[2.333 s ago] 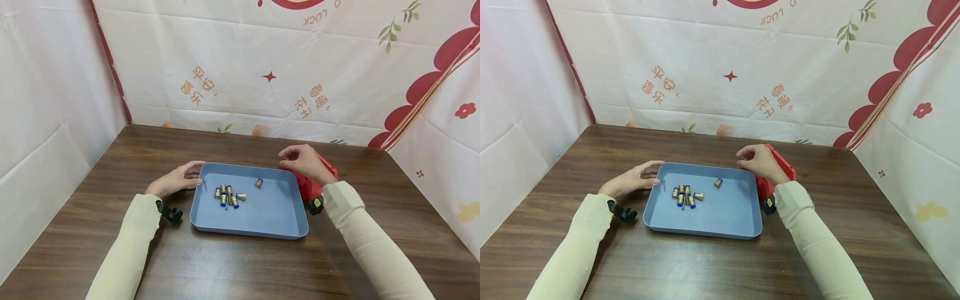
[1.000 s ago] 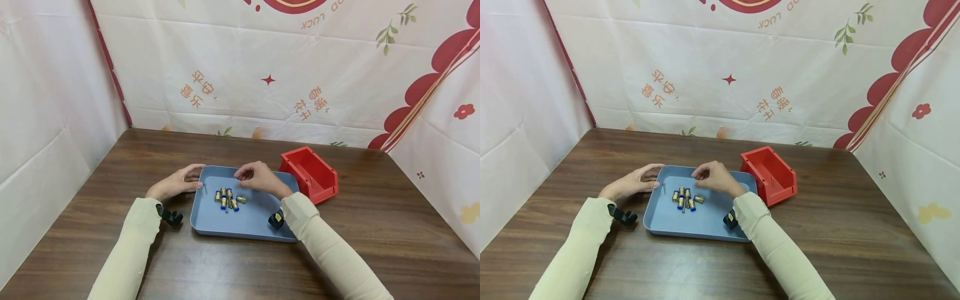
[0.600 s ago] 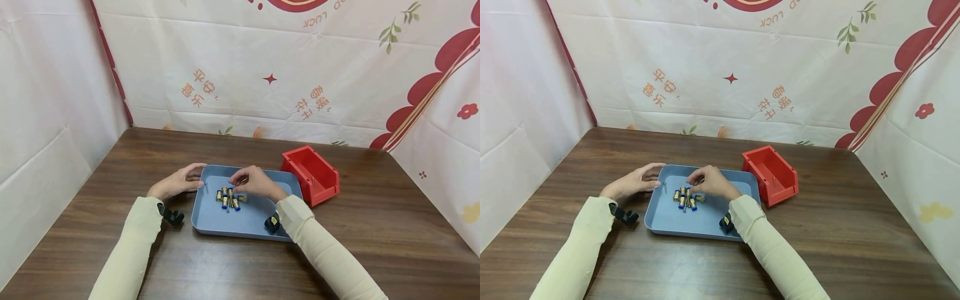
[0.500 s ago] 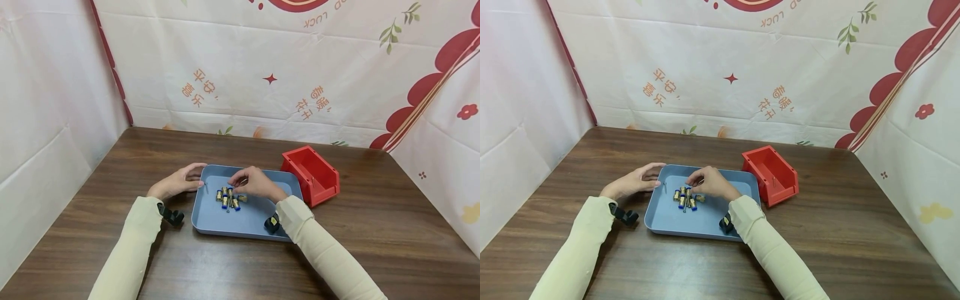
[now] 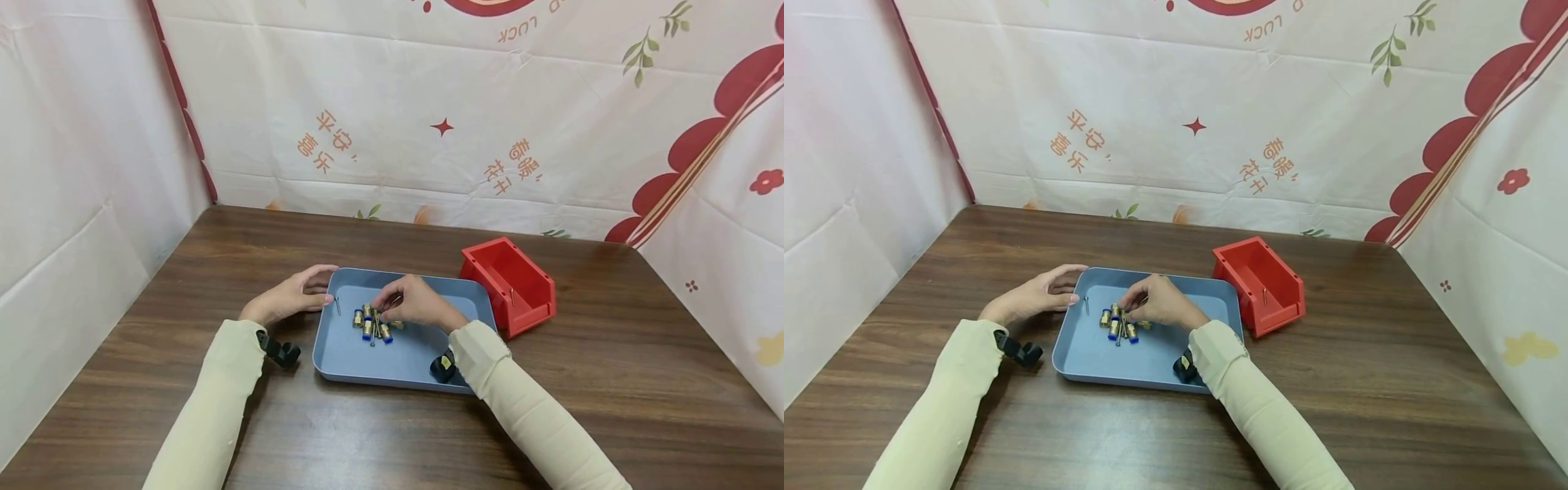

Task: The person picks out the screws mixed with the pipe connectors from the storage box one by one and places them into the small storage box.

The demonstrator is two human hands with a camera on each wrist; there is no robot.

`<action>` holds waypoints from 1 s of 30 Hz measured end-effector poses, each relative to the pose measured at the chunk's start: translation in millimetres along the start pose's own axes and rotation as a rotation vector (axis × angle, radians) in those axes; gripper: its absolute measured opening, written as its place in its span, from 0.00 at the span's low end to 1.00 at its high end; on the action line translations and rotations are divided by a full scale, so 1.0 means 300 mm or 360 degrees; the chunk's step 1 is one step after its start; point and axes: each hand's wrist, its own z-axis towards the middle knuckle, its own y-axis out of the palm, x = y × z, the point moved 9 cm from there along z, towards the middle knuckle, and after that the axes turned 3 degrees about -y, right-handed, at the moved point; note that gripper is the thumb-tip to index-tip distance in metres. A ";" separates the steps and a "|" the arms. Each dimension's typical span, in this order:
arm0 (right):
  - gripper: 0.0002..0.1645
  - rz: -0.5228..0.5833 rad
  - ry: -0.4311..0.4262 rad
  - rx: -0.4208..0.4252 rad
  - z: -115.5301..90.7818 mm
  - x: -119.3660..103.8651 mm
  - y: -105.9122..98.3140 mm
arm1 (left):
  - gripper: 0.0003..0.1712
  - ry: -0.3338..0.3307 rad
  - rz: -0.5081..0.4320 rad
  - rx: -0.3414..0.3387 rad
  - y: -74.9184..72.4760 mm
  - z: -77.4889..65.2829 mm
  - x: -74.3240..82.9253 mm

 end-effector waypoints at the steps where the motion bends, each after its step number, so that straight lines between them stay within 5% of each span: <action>1: 0.10 -0.0007 0.0001 -0.0002 0.001 0.002 0.002 | 0.38 0.0006 0.0002 0.0000 0.000 0.001 0.000; 30: 0.06 -0.0019 0.0007 -0.0024 0.006 0.011 0.018 | 0.38 -0.0015 -0.0038 -0.0002 0.000 0.006 -0.006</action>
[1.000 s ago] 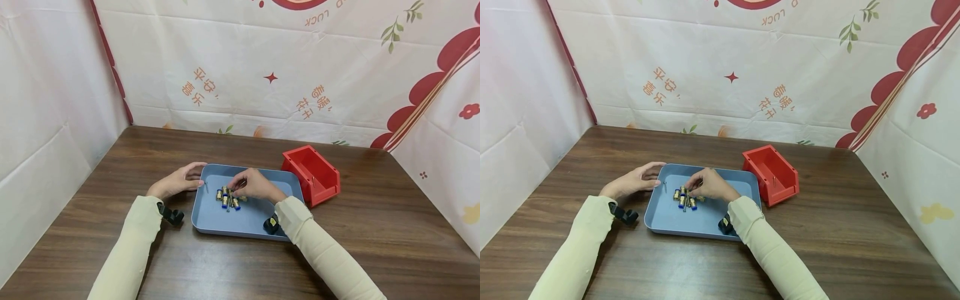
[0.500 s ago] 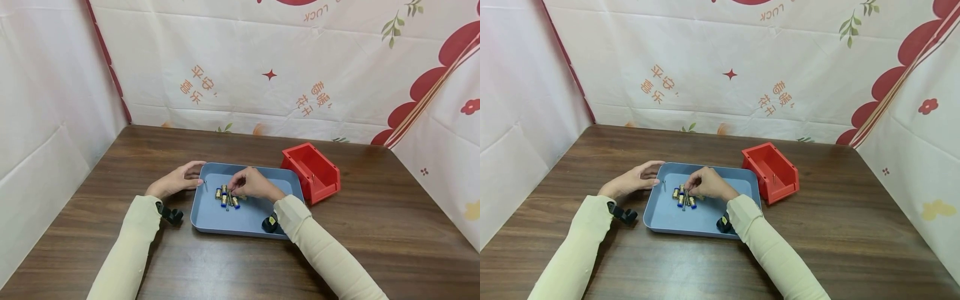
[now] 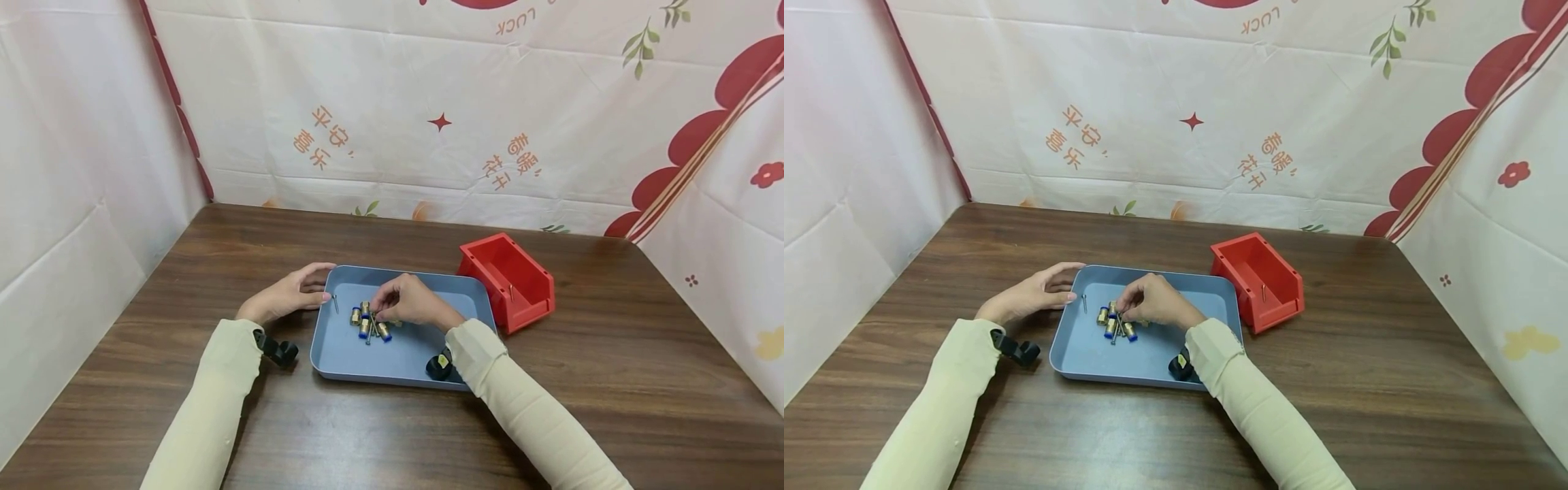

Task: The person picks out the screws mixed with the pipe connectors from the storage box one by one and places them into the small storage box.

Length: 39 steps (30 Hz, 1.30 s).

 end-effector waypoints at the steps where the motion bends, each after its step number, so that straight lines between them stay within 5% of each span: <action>1: 0.06 0.0002 0.0002 0.0001 -0.002 -0.002 -0.001 | 0.38 0.0003 -0.0004 -0.0002 0.001 0.000 0.001; 14: 0.02 -0.0084 -0.0067 0.0211 -0.018 -0.014 -0.051 | 0.39 0.0031 -0.0017 -0.0025 0.009 -0.001 0.010; 39: 0.07 -0.0138 0.0081 0.0417 -0.103 0.021 -0.197 | 0.40 0.0011 0.0040 -0.0001 0.007 -0.006 -0.001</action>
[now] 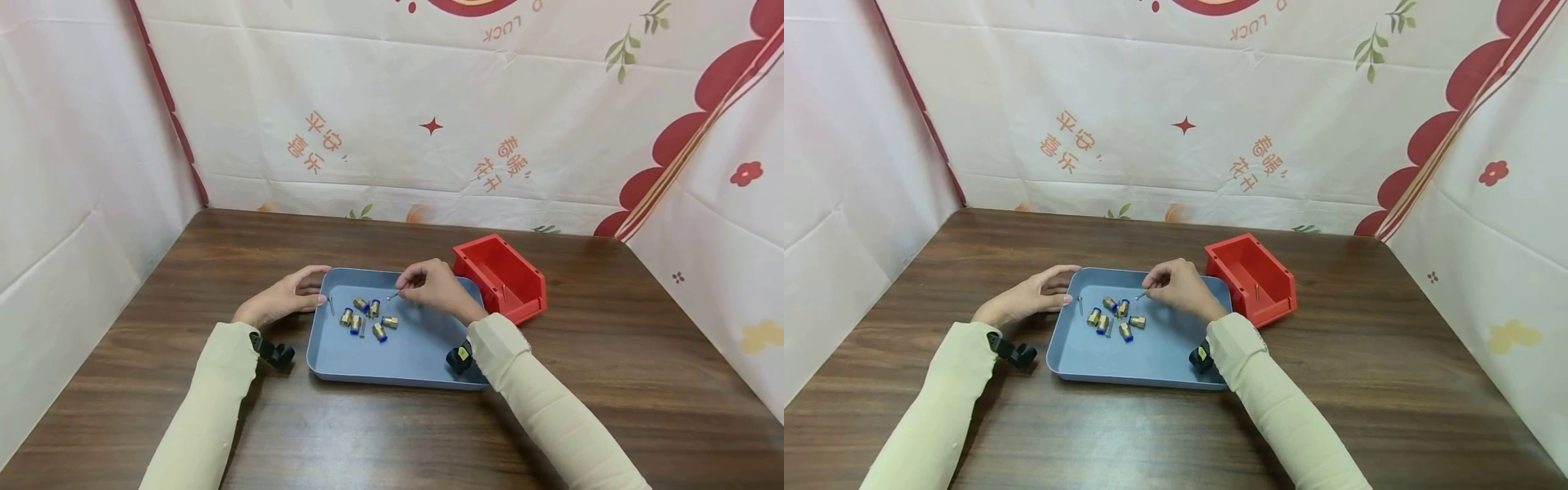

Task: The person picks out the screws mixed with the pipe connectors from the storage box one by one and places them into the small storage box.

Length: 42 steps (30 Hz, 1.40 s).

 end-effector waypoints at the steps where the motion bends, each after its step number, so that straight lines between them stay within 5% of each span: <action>1: 0.08 -0.0009 0.0009 0.0006 -0.003 0.004 -0.009 | 0.40 -0.0004 -0.0001 0.0005 -0.001 0.000 -0.001; 10: 0.10 -0.0157 0.0090 0.0082 -0.033 0.042 -0.096 | 0.40 0.0003 -0.0002 -0.0003 0.000 -0.004 0.001; 27: 0.05 -0.0152 0.0105 0.0238 -0.088 0.078 -0.265 | 0.39 0.0018 0.0037 0.0003 0.003 -0.008 0.007; 42: 0.10 -0.0267 0.0290 0.0327 -0.165 0.157 -0.404 | 0.40 -0.0005 0.0019 0.0010 0.004 -0.006 0.006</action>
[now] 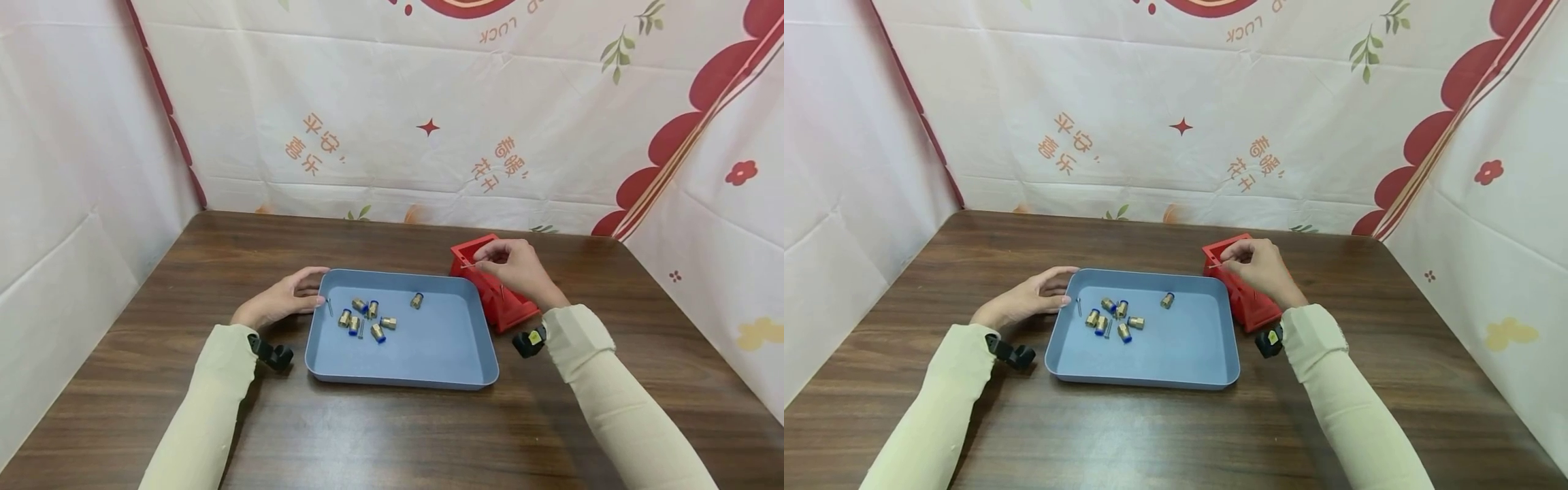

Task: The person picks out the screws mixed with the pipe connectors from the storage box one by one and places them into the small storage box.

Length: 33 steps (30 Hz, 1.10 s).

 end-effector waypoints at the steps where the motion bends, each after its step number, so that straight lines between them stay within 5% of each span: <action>1: 0.10 -0.0007 0.0010 0.0001 -0.002 0.008 -0.006 | 0.40 -0.0001 0.0006 0.0000 0.000 -0.001 -0.001; 16: 0.11 -0.0092 0.0061 0.0092 -0.046 0.102 -0.091 | 0.40 0.0015 0.0009 0.0000 -0.004 -0.004 -0.006; 33: 0.13 -0.0084 0.0126 0.0085 -0.048 0.141 -0.103 | 0.40 0.0019 0.0036 0.0017 -0.003 -0.001 0.001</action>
